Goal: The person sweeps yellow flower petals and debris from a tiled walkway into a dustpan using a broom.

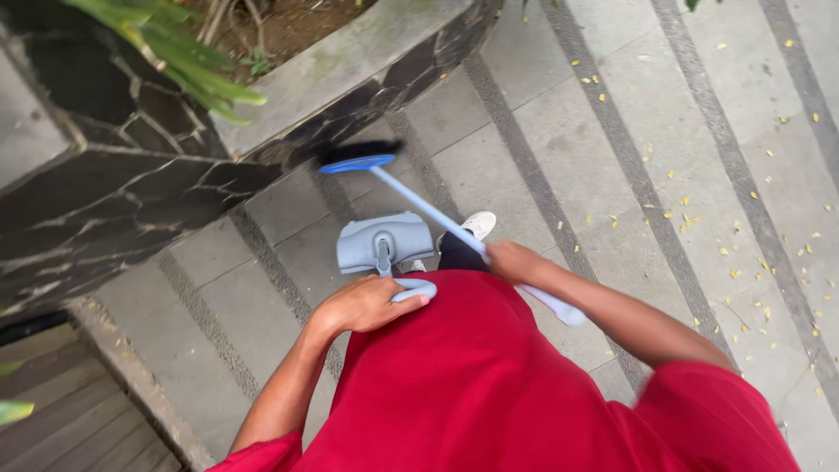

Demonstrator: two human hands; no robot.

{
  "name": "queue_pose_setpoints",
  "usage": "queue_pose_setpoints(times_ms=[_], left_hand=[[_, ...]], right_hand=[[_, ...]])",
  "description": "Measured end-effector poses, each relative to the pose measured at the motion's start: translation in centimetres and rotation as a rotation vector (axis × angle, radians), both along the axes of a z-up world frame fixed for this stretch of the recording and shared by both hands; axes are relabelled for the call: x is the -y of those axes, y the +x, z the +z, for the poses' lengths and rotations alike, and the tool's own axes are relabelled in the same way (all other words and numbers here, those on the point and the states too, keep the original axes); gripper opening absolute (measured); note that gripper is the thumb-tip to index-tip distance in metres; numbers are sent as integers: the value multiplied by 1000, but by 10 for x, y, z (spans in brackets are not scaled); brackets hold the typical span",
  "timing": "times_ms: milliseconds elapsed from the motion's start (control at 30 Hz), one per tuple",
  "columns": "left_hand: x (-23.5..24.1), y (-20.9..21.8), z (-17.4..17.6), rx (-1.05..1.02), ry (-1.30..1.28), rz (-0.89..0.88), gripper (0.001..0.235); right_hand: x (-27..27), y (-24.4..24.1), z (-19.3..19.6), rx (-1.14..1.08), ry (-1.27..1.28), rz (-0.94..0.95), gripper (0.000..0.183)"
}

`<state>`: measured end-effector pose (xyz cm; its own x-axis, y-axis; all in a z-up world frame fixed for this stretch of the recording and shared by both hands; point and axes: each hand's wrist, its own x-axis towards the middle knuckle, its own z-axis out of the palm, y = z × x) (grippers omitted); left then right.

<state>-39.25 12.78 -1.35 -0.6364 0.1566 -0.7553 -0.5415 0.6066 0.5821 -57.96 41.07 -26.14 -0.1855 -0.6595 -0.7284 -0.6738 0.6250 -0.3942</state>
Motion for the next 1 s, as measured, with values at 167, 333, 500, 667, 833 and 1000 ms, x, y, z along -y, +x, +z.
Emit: queue_pose_setpoints(times_ms=[167, 333, 500, 667, 833, 1000], left_hand=[[-4, 36, 4, -23, 27, 107, 63], [5, 65, 1, -49, 11, 172, 65], [19, 72, -13, -66, 7, 128, 71], [23, 54, -14, -137, 7, 92, 70], [28, 19, -5, -175, -3, 2, 70], [23, -27, -6, -201, -30, -96, 65]], right_hand=[[144, 76, -90, -65, -319, 295, 18], [122, 76, -108, -71, -93, 248, 20], [24, 27, -93, -215, 150, -141, 27], [-80, -35, -53, -397, 90, -575, 24], [-184, -50, 8, -252, 89, -1061, 38], [-218, 9, 14, -25, -165, -1373, 28]])
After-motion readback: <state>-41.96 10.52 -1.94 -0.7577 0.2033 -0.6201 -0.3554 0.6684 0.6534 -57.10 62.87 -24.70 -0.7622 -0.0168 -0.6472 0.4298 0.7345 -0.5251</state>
